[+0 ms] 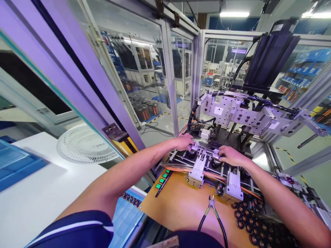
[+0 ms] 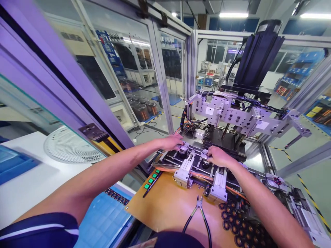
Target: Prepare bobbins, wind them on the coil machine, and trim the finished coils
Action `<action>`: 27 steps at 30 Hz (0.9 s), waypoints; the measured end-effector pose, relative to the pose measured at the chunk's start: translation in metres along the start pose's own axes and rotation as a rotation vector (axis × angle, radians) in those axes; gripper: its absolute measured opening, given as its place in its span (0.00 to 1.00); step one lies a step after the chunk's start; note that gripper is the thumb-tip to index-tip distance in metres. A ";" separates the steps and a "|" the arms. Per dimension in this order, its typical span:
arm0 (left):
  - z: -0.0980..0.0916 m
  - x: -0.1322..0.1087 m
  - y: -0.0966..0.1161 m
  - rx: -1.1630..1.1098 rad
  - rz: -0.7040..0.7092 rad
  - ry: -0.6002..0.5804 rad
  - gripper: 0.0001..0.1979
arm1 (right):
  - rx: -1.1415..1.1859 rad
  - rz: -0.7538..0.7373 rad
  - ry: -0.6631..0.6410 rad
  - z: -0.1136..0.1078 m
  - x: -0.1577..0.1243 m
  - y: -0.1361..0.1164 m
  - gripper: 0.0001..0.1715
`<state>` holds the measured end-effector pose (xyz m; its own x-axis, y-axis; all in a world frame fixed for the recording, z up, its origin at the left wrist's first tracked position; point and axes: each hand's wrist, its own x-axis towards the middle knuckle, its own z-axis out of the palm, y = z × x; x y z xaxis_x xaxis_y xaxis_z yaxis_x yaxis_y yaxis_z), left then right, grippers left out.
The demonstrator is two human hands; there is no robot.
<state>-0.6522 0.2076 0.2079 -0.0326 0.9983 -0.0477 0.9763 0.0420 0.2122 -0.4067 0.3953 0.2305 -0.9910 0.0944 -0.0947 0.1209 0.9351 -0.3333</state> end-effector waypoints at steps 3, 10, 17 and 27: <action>-0.010 -0.001 0.006 -0.050 -0.014 0.088 0.10 | 0.042 -0.018 0.071 -0.024 -0.003 -0.014 0.05; -0.011 -0.116 0.073 -0.253 -0.101 0.407 0.11 | 0.180 -0.208 0.312 -0.002 -0.105 -0.096 0.07; 0.113 -0.187 0.131 -0.456 -0.206 0.300 0.09 | 0.121 -0.179 0.170 0.176 -0.103 -0.131 0.10; 0.160 -0.173 0.143 -0.230 -0.186 0.462 0.08 | 0.004 -0.049 0.392 0.138 -0.156 -0.105 0.15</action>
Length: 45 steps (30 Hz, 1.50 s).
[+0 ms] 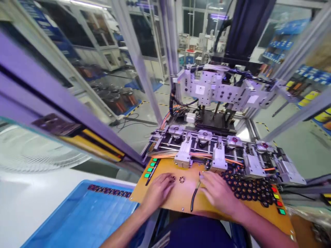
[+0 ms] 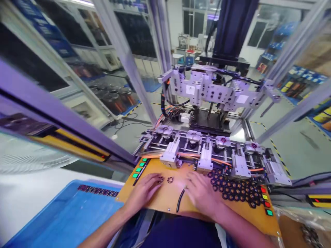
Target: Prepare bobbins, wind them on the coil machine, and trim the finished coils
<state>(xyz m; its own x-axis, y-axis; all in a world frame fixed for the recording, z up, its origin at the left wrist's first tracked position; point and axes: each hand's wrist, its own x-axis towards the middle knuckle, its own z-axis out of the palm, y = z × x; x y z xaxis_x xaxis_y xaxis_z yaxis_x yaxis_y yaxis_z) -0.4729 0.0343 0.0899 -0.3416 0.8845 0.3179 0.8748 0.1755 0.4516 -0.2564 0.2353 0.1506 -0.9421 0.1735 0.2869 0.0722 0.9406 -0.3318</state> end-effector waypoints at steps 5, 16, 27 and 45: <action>-0.063 0.093 0.058 0.001 0.319 0.052 0.10 | -0.351 0.224 0.126 -0.141 -0.049 0.096 0.16; 0.043 0.322 0.168 0.114 0.592 -0.440 0.18 | -0.299 0.574 -0.167 -0.180 -0.042 0.229 0.20; 0.056 0.323 0.165 0.157 0.532 -0.612 0.16 | -0.101 0.619 -0.222 -0.171 -0.042 0.255 0.15; -0.096 0.072 0.068 -0.271 0.110 -0.253 0.08 | 0.217 0.156 0.114 -0.082 -0.064 0.030 0.07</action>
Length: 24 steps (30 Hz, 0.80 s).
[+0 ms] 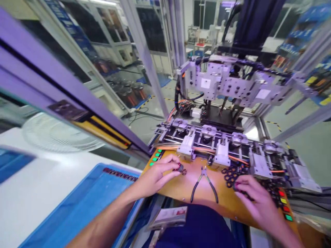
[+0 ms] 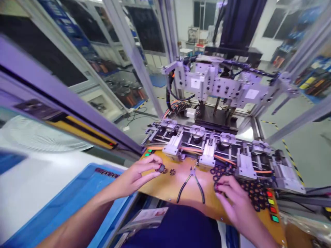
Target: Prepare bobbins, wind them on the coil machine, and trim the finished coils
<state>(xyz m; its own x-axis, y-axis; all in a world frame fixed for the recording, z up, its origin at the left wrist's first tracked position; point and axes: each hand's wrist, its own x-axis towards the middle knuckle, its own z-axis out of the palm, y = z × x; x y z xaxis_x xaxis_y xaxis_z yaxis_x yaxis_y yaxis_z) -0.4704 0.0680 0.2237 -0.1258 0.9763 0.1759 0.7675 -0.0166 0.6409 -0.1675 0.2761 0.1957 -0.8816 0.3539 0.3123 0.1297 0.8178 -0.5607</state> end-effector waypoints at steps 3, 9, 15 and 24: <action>0.038 -0.061 -0.050 0.116 -0.132 0.023 0.07 | 0.029 -0.101 -0.111 0.101 0.013 -0.023 0.06; 0.100 -0.078 -0.088 0.197 -0.189 0.181 0.03 | -0.073 -0.178 -0.121 0.198 0.053 -0.049 0.08; 0.107 -0.103 -0.074 0.203 -0.191 0.417 0.09 | -0.261 0.015 0.034 0.130 -0.014 -0.003 0.11; 0.094 -0.103 -0.046 0.142 -0.218 0.505 0.13 | -0.288 0.285 0.124 0.096 -0.056 0.054 0.11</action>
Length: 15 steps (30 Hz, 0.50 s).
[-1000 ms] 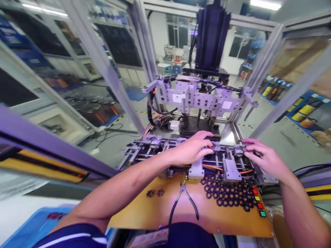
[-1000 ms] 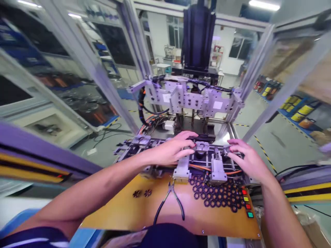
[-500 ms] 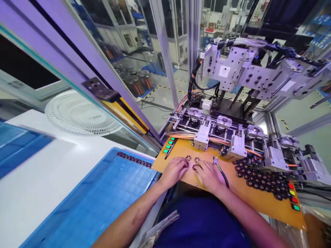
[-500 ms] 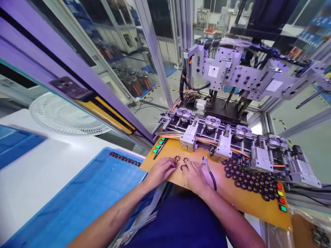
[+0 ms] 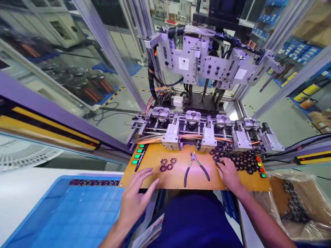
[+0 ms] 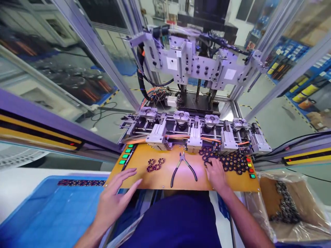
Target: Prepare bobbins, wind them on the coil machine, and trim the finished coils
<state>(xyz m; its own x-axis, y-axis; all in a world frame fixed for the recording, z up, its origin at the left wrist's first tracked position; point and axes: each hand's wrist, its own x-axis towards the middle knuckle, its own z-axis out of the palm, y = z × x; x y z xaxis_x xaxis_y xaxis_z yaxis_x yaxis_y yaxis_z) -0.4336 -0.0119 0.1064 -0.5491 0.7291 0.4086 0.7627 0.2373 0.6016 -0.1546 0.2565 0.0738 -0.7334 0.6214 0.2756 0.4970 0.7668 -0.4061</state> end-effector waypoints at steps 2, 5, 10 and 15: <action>-0.003 0.017 0.015 -0.044 0.026 -0.024 0.11 | 0.062 0.006 0.018 0.000 0.006 -0.013 0.12; -0.007 0.047 0.050 -0.193 0.005 -0.209 0.11 | 0.194 -0.047 0.033 -0.014 0.017 -0.049 0.10; -0.009 0.079 0.111 -0.654 -0.094 -0.570 0.23 | 0.633 -0.188 0.056 -0.050 0.034 -0.124 0.12; -0.009 0.077 0.120 -0.661 -0.030 -0.328 0.15 | 0.908 -0.149 -0.059 -0.064 0.051 -0.153 0.12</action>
<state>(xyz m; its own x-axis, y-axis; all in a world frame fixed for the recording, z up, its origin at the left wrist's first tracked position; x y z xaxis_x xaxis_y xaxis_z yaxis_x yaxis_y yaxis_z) -0.3877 0.0671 0.2166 -0.3573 0.9073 0.2216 0.3274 -0.1006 0.9395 -0.2385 0.1816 0.2058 -0.7955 0.4979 0.3454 -0.1407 0.4026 -0.9045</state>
